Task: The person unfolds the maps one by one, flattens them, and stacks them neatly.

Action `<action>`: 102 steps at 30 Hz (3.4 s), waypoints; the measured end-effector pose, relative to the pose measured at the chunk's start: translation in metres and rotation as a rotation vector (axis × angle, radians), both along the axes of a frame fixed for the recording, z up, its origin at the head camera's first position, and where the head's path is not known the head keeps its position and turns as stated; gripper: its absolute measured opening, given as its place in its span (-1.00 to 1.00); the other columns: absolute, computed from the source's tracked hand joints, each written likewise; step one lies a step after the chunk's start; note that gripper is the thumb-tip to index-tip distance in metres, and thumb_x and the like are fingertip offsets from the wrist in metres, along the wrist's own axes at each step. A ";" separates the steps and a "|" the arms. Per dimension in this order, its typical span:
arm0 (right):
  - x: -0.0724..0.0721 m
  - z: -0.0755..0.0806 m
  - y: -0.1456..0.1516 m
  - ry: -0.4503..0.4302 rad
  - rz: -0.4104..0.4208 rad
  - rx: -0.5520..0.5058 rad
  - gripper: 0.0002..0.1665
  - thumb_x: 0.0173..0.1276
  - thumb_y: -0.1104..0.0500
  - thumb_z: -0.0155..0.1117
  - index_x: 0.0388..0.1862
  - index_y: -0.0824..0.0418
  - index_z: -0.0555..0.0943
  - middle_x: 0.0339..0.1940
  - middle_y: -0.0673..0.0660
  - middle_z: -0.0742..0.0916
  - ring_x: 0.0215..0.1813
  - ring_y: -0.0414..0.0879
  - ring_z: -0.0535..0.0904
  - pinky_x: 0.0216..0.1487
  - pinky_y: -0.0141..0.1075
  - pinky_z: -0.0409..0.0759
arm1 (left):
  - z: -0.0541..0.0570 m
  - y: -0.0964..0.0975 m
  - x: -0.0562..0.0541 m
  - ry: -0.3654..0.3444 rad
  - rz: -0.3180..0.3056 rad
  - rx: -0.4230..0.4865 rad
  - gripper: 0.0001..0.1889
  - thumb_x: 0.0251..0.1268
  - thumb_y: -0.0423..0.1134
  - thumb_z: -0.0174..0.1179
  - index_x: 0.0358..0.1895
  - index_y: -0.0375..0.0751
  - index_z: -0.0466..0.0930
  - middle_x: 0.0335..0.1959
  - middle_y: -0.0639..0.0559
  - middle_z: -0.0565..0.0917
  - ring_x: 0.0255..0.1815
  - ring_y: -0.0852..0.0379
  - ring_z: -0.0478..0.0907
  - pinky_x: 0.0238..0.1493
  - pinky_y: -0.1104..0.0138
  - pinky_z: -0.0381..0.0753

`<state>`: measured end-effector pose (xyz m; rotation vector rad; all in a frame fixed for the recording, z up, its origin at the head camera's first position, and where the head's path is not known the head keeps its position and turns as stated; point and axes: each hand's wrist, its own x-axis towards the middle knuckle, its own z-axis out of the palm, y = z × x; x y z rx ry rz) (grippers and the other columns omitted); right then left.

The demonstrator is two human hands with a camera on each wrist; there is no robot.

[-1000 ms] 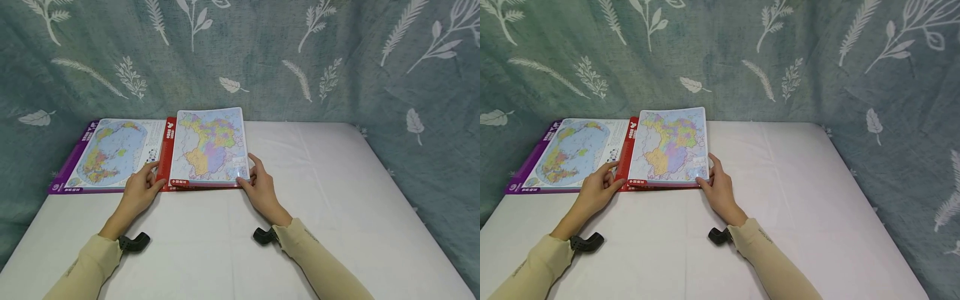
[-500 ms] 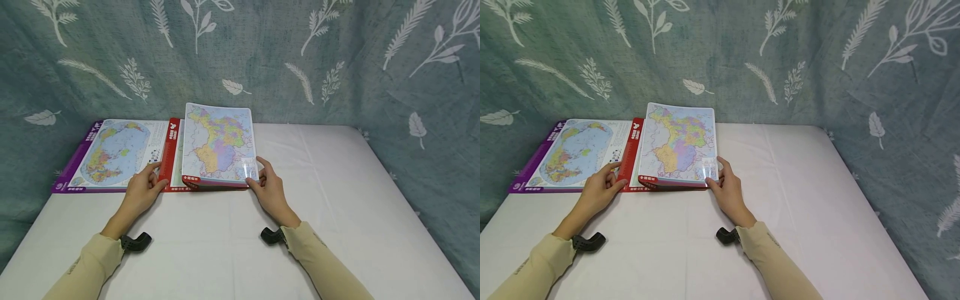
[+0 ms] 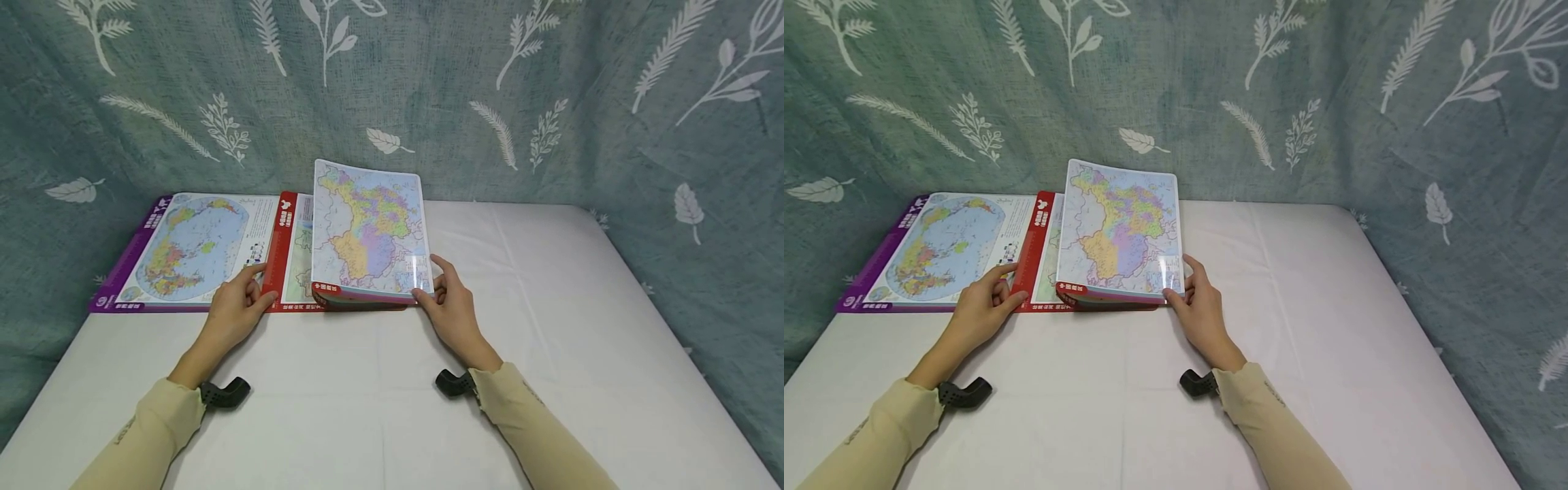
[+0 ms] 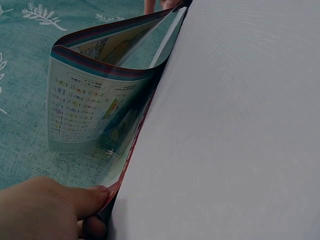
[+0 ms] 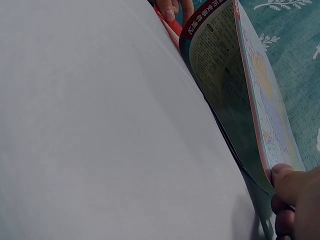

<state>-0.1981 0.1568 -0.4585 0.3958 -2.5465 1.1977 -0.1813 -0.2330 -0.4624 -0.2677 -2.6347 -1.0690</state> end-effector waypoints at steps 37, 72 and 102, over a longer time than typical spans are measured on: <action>-0.002 -0.001 0.026 -0.051 -0.104 -0.015 -0.19 0.45 0.23 0.45 0.59 0.24 0.31 -0.26 0.20 0.69 -0.35 -0.09 0.49 -0.28 -0.40 0.42 | -0.003 -0.003 -0.002 0.036 -0.014 0.011 -0.48 0.36 -0.37 0.40 0.32 -0.45 0.52 -0.59 0.04 0.45 -0.62 0.30 0.26 -0.12 0.15 0.19; -0.001 -0.002 0.068 -0.060 -0.232 0.039 -0.33 0.45 0.25 0.44 0.48 0.26 0.46 -0.27 0.23 0.69 -0.34 -0.10 0.48 -0.30 -0.48 0.37 | -0.002 -0.002 0.000 0.048 -0.014 0.000 -0.49 0.35 -0.36 0.41 0.31 -0.45 0.53 -0.59 0.06 0.45 -0.61 0.29 0.27 -0.17 0.17 0.19; -0.002 0.002 0.126 -0.069 -0.329 0.053 -0.45 0.51 0.21 0.38 0.42 0.31 0.55 -0.21 0.31 0.73 -0.33 -0.17 0.50 -0.33 -0.57 0.38 | 0.001 -0.001 0.001 0.001 0.006 0.000 -0.47 0.37 -0.32 0.42 0.34 -0.40 0.52 -0.57 0.05 0.45 -0.60 0.28 0.27 -0.25 0.21 0.19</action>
